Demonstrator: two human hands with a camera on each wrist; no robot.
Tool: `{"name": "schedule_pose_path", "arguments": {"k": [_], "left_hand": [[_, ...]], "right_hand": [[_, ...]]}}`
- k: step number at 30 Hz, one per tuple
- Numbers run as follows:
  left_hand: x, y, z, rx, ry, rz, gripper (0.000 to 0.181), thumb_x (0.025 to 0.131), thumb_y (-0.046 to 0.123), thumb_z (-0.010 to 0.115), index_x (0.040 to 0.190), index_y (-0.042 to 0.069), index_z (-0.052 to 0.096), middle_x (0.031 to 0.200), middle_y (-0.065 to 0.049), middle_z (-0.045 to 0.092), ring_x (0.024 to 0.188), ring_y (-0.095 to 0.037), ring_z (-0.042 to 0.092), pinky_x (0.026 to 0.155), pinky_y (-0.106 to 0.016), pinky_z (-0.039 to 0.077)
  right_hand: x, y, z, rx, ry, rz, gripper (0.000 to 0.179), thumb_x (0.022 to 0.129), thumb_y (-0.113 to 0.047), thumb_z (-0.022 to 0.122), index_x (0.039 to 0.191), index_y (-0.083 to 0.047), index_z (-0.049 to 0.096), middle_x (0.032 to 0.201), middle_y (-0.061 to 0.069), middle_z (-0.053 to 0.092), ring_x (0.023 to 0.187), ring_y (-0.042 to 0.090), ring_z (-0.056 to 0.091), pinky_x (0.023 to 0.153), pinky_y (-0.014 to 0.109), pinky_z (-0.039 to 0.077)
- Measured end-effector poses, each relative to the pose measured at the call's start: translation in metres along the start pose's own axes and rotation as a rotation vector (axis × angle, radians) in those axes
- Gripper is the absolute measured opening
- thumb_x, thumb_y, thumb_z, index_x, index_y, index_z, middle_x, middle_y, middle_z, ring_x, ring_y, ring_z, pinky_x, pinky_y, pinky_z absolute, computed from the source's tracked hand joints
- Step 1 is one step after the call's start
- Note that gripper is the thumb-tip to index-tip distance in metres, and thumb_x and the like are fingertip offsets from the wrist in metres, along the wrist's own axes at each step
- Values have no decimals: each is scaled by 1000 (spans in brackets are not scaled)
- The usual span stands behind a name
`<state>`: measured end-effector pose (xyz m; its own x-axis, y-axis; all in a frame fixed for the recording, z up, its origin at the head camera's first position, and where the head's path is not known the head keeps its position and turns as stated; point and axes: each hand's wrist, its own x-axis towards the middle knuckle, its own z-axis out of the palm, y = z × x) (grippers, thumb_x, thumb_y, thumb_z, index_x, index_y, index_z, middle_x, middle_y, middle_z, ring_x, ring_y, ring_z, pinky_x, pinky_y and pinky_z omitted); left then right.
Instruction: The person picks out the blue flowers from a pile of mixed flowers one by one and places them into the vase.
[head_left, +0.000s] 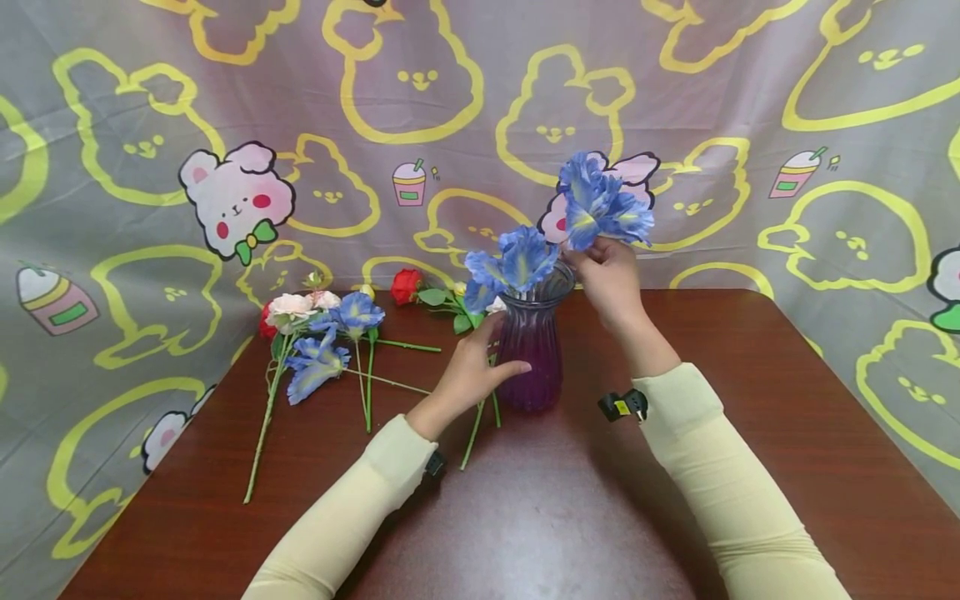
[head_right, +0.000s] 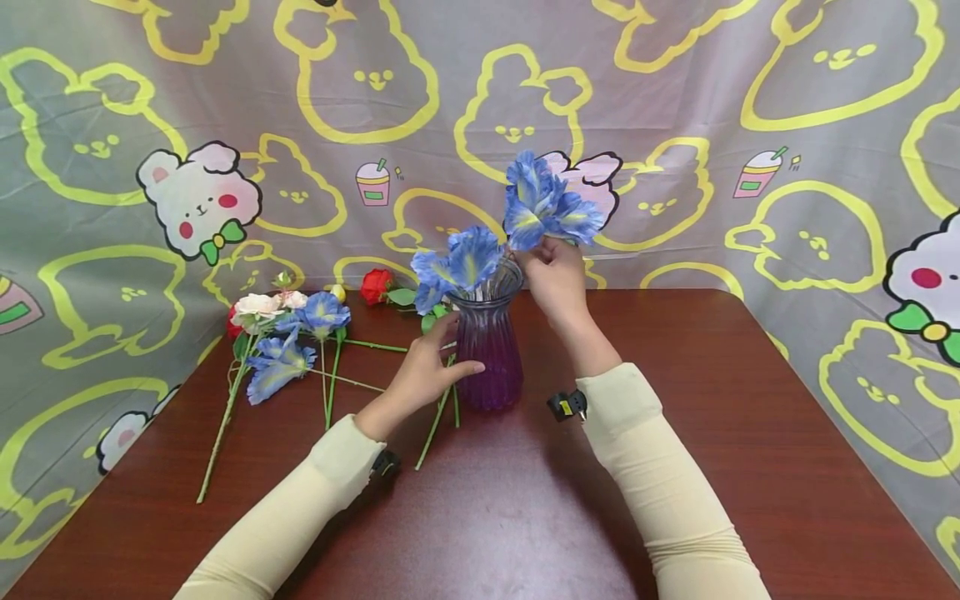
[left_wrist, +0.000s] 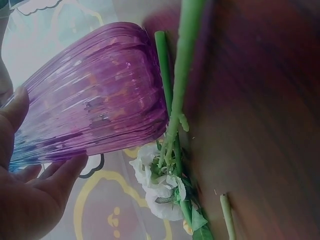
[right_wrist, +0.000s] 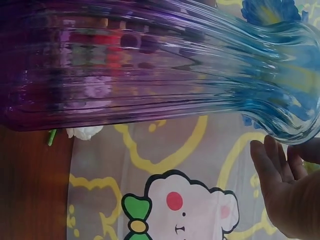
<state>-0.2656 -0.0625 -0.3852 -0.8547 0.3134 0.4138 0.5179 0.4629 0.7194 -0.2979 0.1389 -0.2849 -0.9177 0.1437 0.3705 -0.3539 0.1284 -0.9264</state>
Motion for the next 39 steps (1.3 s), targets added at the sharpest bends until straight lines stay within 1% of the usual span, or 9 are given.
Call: {"name": "schedule_pose_path", "arguments": {"k": [4,6,9,13,16,18,22,32,39], "left_hand": [[0,-1,0,2,7,12,82,79,22,83,144,1,38,131,-19,56,120,-27,56,91,-34,51],[0,-1,0,-2,9,18,82,79,21,83,144,1,38,130,-20,56,120,-27,56,91,-35,51],[1,-2,0,-6,12,25,82,78,21,83,144,1,38,130,-20,57,119,-28,56,91,-37,51],[0,-1,0,-9,13,28,82,78,21,83,143,0,38,129,-21,57,118,-29,57,91,-39,51],[0,-1,-1,-13,11,25,82,78,21,84,143,0,38,130,-21,57,119,-28,57,92,-37,51],[0,0,-1,-14,10,22,82,78,21,84,143,0,38,130,-20,57,119,-28,56,92,-36,51],[0,0,-1,-17,8,16,82,78,20,84,143,0,38,130,-20,57,119,-27,56,92,-35,51],[1,-2,0,-23,21,38,81,77,19,85,141,-1,40,127,-21,59,115,-29,59,91,-37,51],[0,-1,-1,-32,15,30,81,77,19,85,142,0,40,127,-20,59,116,-29,59,91,-37,51]], "right_hand": [[1,2,2,-56,-9,10,33,91,-10,63,117,10,63,109,22,67,84,10,62,74,22,51],[1,2,2,-99,-22,17,36,92,-11,61,120,10,61,112,22,66,85,10,61,74,21,50],[0,2,2,-146,-34,18,34,92,-11,59,118,10,63,108,21,67,82,9,60,71,20,49],[0,3,3,-128,-42,5,28,91,-10,58,109,9,67,91,11,70,73,5,60,66,19,48],[-1,3,3,-110,-50,2,26,92,-10,59,106,10,67,79,1,68,68,4,58,63,18,47],[-1,3,3,-97,-59,10,27,93,-11,59,107,11,67,77,-2,66,68,4,57,62,18,46],[-2,3,1,-103,-72,34,29,94,-12,58,109,11,66,79,0,65,66,5,55,60,18,46],[-3,4,-5,57,-130,90,35,98,-13,56,118,15,58,86,0,64,76,4,61,69,19,53],[-8,6,-11,204,-167,92,34,97,-11,57,115,17,55,82,-1,66,77,7,66,71,24,56]]}}
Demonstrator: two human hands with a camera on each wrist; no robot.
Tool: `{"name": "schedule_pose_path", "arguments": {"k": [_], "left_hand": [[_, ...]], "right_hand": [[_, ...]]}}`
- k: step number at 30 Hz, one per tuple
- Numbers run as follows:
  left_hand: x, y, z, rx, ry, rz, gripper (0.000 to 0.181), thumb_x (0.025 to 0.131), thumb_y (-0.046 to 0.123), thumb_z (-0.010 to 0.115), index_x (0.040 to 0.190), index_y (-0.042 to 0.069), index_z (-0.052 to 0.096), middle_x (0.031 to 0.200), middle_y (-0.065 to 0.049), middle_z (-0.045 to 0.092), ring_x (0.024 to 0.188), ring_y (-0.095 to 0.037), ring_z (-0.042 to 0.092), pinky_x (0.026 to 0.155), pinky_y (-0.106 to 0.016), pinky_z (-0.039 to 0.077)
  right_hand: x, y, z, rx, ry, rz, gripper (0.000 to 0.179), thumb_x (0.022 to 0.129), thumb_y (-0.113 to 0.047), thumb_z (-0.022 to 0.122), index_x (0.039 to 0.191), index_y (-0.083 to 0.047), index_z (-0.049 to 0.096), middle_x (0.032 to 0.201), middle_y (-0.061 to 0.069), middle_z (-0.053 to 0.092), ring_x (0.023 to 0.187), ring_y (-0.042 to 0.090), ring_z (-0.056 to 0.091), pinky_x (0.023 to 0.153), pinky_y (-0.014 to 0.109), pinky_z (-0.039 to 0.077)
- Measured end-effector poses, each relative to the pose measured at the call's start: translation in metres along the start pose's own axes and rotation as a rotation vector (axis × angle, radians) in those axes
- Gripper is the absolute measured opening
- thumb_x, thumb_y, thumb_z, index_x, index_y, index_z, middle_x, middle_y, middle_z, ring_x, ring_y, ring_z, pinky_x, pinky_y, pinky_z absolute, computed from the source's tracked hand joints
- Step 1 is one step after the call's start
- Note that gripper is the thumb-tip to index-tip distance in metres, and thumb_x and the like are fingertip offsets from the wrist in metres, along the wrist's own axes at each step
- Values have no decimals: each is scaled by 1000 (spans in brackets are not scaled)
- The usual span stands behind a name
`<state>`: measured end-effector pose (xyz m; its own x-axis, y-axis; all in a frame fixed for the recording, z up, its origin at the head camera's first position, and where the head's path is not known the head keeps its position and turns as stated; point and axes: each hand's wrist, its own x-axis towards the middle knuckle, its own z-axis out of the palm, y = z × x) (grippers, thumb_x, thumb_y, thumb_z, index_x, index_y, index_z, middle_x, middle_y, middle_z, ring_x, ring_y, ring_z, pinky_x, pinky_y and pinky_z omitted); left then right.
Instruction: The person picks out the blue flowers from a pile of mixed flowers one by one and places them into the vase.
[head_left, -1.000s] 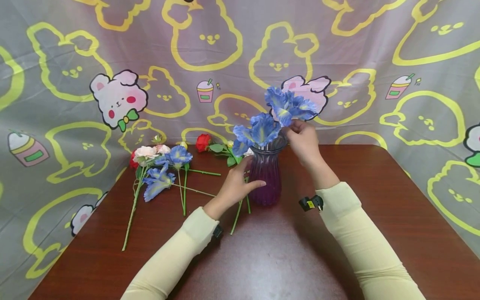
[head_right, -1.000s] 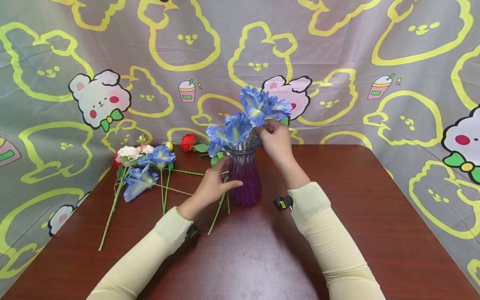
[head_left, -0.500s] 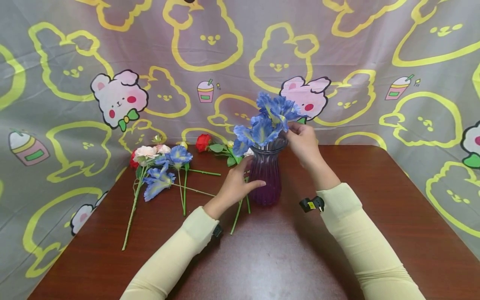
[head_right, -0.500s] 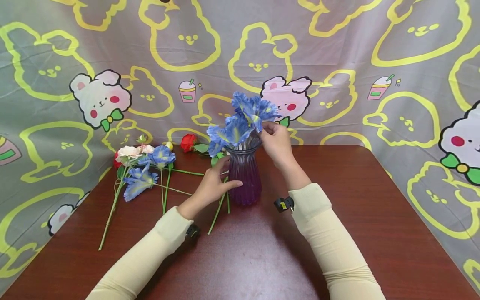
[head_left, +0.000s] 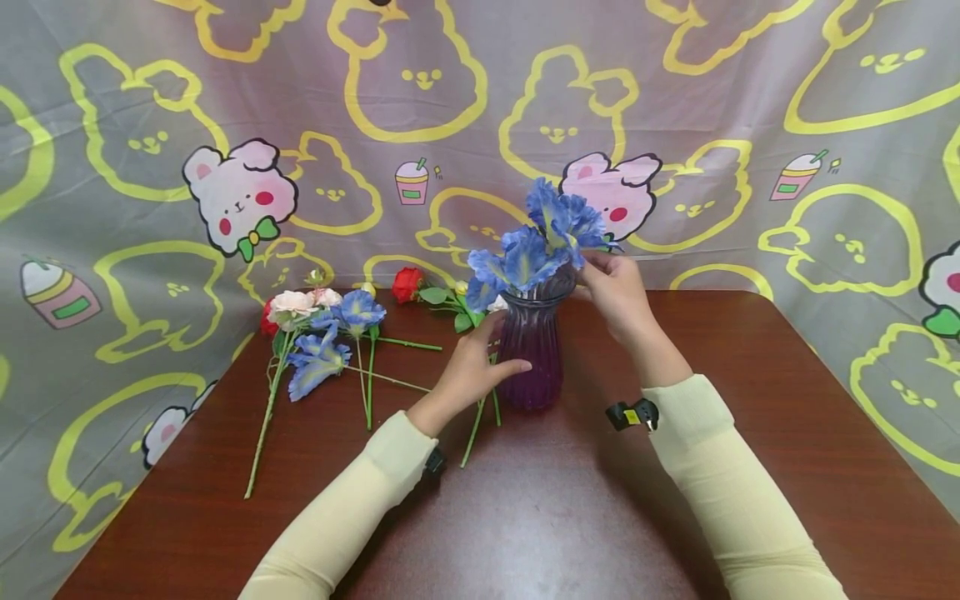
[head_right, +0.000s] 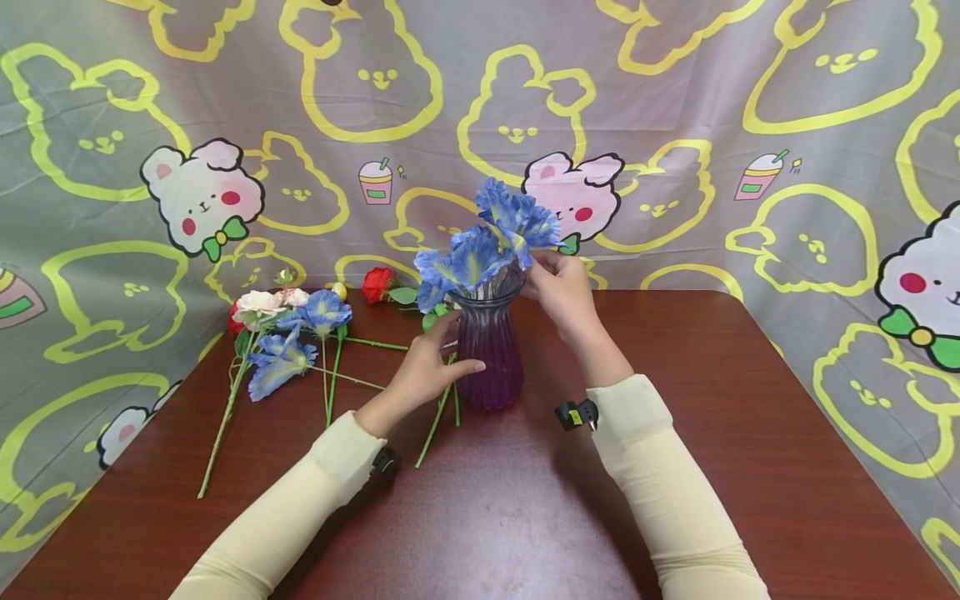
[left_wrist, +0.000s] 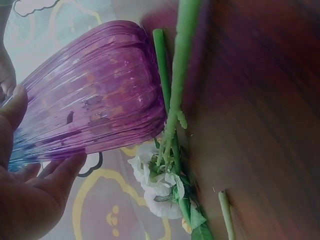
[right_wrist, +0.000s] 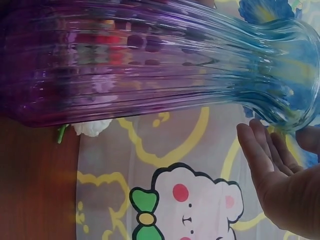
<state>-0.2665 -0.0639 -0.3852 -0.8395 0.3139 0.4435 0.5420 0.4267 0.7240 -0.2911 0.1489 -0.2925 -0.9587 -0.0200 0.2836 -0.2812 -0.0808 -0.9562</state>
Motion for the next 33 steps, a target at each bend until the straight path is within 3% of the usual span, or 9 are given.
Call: {"name": "schedule_pose_path", "arguments": {"k": [10,23,29,33], "left_hand": [[0,-2,0,-6,-2,0,82,78,20,84,143,0,39,127,-20,58,117,-28,57,91,-35,51],[0,-1,0,3,-7,-7,83,78,20,84,144,2,38,131,-21,56,119,-28,57,92,-34,50],[0,-1,0,13,-5,-1,83,78,20,84,144,2,38,131,-20,57,118,-27,57,92,-33,50],[0,-1,0,8,-6,1,82,78,20,84,144,2,38,131,-19,57,119,-26,57,92,-33,50]], "right_hand": [[-12,7,-8,-74,-38,20,47,100,-23,56,131,12,52,118,19,61,87,12,68,84,36,54],[-28,28,-10,12,-86,-84,53,102,-28,50,133,15,47,110,4,64,94,11,68,90,44,50],[-33,38,-9,-12,-139,-156,49,103,-21,50,132,18,45,117,17,63,97,10,67,89,38,52],[-35,42,-9,-95,-149,-170,45,99,-13,55,133,15,47,121,27,60,99,7,65,89,29,51]]}}
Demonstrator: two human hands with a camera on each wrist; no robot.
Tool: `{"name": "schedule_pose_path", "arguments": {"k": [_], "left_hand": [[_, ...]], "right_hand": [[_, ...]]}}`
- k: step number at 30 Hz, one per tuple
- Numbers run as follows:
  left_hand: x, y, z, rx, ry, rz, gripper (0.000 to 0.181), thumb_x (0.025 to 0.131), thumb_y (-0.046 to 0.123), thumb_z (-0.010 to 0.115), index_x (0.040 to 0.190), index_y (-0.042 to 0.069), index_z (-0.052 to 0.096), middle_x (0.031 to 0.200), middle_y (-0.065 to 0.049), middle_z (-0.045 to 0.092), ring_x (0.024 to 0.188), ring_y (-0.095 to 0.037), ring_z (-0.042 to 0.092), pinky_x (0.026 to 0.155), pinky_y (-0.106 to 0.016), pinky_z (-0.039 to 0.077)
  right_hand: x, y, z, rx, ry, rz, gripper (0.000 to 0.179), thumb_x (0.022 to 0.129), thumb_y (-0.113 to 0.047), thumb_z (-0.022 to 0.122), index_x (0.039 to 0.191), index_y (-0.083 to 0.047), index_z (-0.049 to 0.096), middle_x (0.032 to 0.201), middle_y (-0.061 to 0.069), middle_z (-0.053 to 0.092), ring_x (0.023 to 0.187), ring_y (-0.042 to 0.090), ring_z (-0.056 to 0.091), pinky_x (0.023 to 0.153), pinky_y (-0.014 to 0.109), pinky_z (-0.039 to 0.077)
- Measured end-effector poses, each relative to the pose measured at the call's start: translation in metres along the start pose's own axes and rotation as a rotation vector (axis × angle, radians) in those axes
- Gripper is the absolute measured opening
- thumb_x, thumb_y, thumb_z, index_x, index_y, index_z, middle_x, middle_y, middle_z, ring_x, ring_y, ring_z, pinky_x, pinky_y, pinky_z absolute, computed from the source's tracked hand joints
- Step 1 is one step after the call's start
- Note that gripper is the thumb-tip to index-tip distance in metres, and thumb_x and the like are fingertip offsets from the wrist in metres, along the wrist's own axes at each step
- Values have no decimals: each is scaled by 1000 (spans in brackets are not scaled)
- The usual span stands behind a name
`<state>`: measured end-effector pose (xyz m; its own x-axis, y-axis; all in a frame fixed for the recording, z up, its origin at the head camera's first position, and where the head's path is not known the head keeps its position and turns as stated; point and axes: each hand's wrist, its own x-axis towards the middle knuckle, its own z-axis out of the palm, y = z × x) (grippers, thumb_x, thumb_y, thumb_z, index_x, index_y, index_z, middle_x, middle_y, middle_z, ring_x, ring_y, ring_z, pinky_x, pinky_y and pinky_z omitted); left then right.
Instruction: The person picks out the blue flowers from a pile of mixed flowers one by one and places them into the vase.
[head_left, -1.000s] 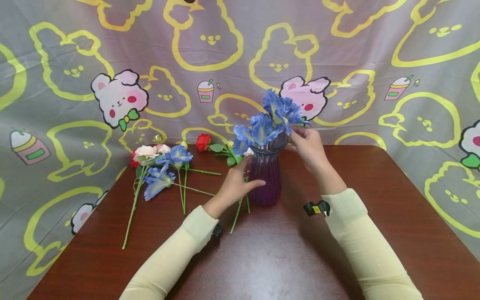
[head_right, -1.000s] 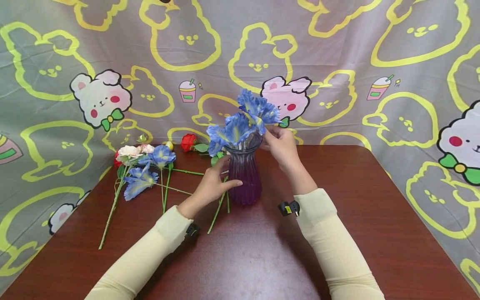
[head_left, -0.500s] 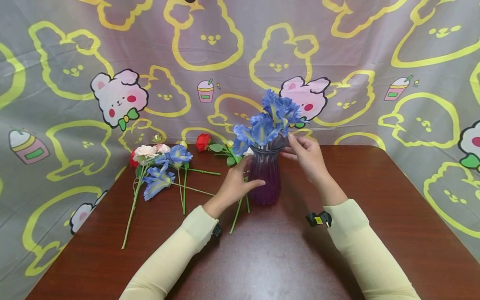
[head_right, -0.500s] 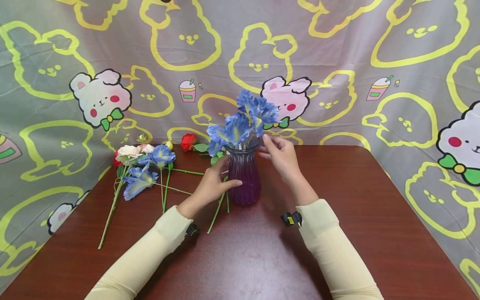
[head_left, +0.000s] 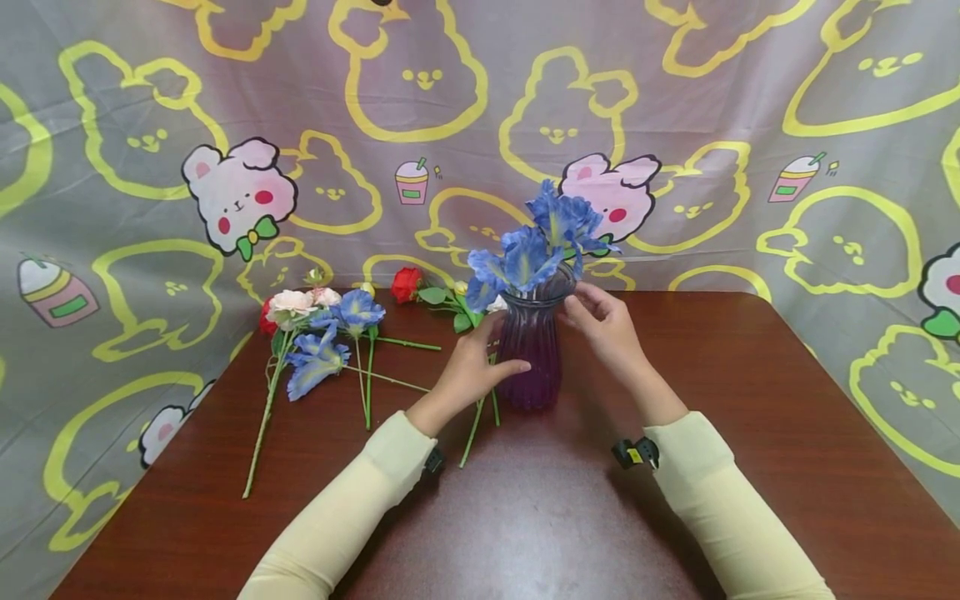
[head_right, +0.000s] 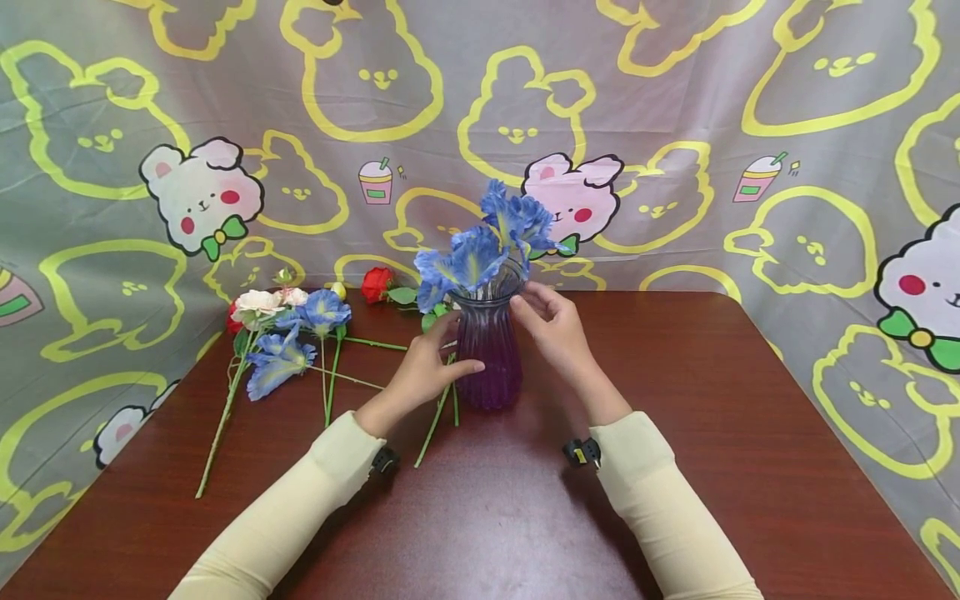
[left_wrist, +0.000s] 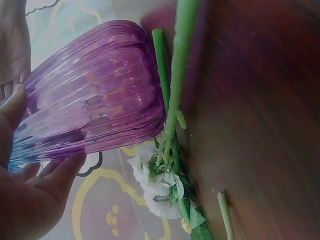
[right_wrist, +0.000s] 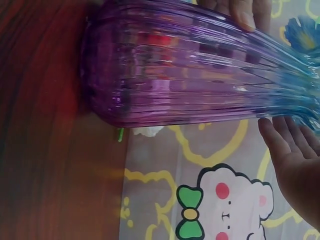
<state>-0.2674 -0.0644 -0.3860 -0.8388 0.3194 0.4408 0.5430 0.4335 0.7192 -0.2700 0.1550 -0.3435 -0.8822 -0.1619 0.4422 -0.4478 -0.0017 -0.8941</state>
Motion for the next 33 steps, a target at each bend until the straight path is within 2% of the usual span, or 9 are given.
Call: {"name": "schedule_pose_path", "arguments": {"k": [5,10,15,25,30,33], "left_hand": [[0,1,0,-7,-8,-4,82,79,20,83,144,2,38,130,-19,57,119,-25,56,92,-33,50],[0,2,0,-6,-5,7,81,79,19,83,144,2,38,129,-18,59,118,-25,57,92,-33,50],[0,2,0,-9,-3,6,80,79,18,83,143,2,38,126,-17,60,116,-25,58,91,-33,51],[1,3,1,-8,-2,2,80,79,17,83,143,1,38,124,-16,61,114,-24,60,90,-31,51],[1,4,1,-7,-8,3,80,79,17,83,143,1,37,124,-16,61,114,-25,60,91,-32,51],[0,4,0,-4,-11,0,80,79,17,83,144,1,37,124,-17,60,114,-25,59,91,-34,51]], "right_hand": [[-1,5,1,-95,-38,10,50,93,-7,63,138,6,47,130,25,56,115,20,58,91,24,48],[0,9,5,-105,-84,-7,60,88,-5,70,142,-1,45,132,20,57,120,30,55,99,36,45],[1,12,8,-127,-93,-11,66,85,-7,75,143,-3,45,132,18,57,121,29,54,102,44,42],[2,16,8,-181,-117,13,66,84,-12,77,142,-8,46,135,13,56,125,25,52,104,45,39],[2,11,9,-195,-135,23,66,85,-8,76,143,-6,44,136,16,54,126,28,51,105,46,39],[-2,-2,12,-204,-145,17,64,86,-4,73,142,0,43,136,21,53,126,32,50,105,48,39]]}}
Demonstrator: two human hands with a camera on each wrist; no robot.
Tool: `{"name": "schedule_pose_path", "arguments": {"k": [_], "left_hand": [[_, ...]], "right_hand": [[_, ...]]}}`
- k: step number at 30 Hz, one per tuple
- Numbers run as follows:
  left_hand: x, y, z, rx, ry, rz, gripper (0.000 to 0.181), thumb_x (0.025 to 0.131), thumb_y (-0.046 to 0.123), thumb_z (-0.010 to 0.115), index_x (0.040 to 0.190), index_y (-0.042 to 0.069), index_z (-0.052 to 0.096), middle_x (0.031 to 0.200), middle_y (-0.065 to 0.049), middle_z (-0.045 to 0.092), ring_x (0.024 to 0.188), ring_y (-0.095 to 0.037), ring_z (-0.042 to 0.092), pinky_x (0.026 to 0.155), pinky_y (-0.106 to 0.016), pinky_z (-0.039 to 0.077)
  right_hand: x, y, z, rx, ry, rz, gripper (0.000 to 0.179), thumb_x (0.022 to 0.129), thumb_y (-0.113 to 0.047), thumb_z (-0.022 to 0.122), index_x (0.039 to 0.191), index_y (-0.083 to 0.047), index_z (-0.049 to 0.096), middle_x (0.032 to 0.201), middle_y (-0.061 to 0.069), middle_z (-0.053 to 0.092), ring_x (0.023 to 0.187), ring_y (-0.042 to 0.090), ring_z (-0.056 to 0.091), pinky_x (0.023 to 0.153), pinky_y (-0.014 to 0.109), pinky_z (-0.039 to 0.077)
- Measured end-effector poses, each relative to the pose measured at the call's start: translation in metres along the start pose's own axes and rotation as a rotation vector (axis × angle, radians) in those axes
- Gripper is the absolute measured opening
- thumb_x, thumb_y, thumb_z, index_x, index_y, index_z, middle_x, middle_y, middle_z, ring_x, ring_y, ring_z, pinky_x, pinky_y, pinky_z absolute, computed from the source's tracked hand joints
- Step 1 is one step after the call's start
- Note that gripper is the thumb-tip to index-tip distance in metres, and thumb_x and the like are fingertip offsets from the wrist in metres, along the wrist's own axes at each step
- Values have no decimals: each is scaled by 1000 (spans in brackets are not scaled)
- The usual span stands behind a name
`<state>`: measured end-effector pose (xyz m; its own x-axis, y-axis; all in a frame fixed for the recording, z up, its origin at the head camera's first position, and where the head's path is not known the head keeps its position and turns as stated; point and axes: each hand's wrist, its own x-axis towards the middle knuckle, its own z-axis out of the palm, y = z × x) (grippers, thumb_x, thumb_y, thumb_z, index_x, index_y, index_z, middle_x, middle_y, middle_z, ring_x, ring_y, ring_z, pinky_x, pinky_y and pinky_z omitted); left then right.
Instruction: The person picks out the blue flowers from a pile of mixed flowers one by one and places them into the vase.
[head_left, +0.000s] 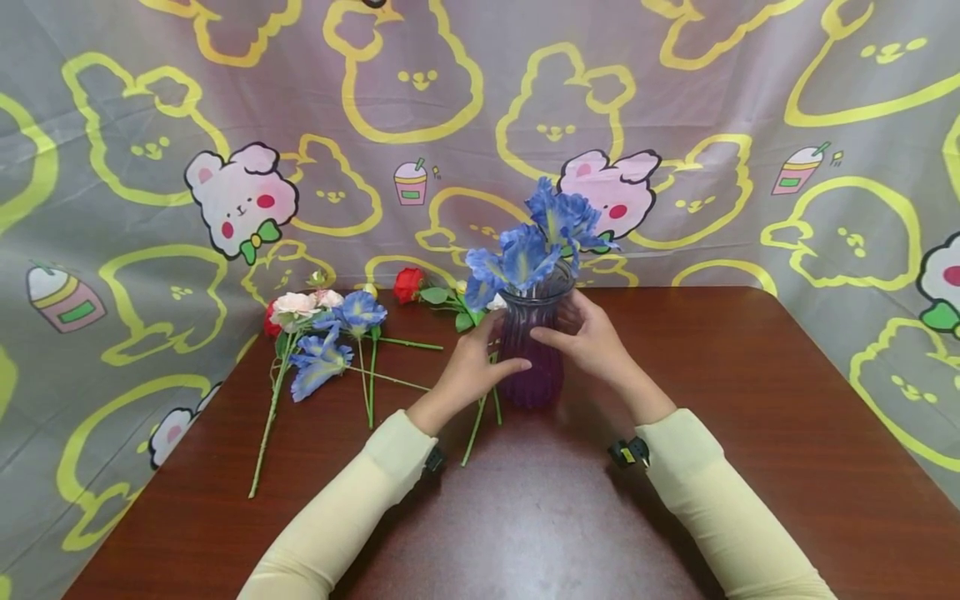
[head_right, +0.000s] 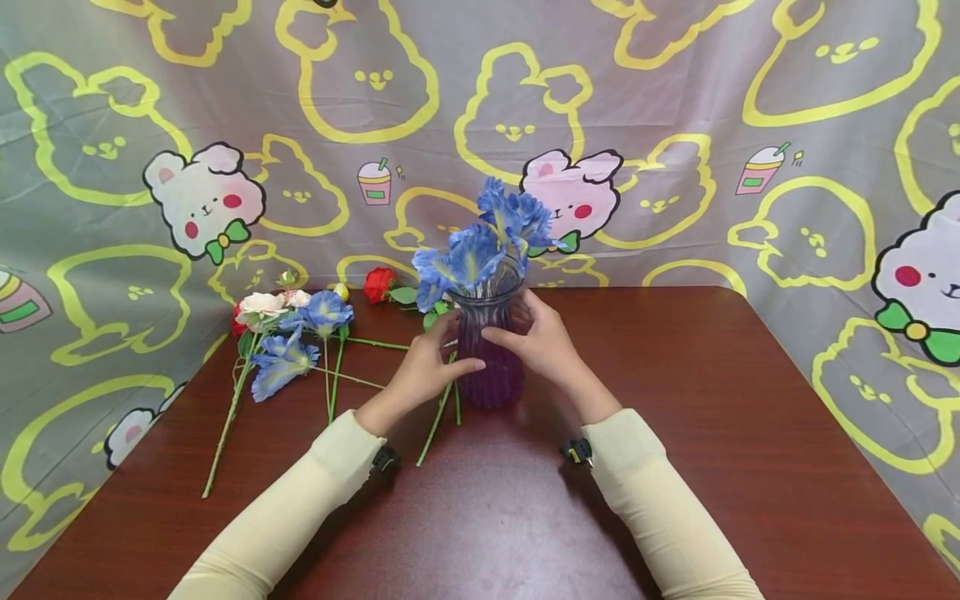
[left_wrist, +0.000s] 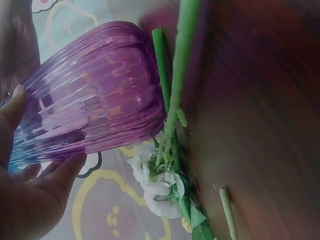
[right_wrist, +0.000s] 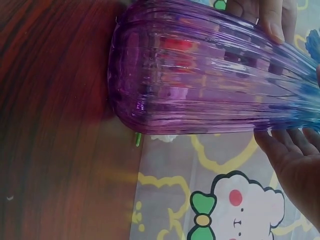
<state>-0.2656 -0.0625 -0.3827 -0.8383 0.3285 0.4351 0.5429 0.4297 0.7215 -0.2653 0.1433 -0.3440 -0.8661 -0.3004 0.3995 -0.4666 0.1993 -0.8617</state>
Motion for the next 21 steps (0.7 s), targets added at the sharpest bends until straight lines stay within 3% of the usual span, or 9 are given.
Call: {"name": "schedule_pose_path", "arguments": {"k": [4,12,17,21], "left_hand": [[0,0,-1,4,4,-4,81,79,18,83,144,1,38,125,-16,60,115,-25,59,91,-35,51],[1,2,-8,9,5,-21,81,78,21,84,143,1,40,128,-18,58,117,-27,57,92,-38,50],[-3,3,-29,70,86,-130,69,78,28,83,133,3,50,126,-17,60,108,-32,63,87,-44,52],[-8,0,-53,127,124,-222,61,81,31,81,130,5,55,120,-15,64,101,-30,66,85,-43,52]], "right_hand": [[-5,-17,2,-19,-15,-17,62,87,-2,71,141,5,41,135,25,52,126,35,49,104,48,39],[-5,-20,2,-20,-29,-26,63,88,-3,70,143,4,39,137,25,50,128,35,48,105,48,38],[-3,-16,2,1,-37,-12,64,88,-2,70,143,5,38,138,25,49,129,35,47,105,47,38],[-3,-15,1,4,-32,1,65,87,-2,71,143,4,38,138,25,49,129,34,47,105,47,38]]}}
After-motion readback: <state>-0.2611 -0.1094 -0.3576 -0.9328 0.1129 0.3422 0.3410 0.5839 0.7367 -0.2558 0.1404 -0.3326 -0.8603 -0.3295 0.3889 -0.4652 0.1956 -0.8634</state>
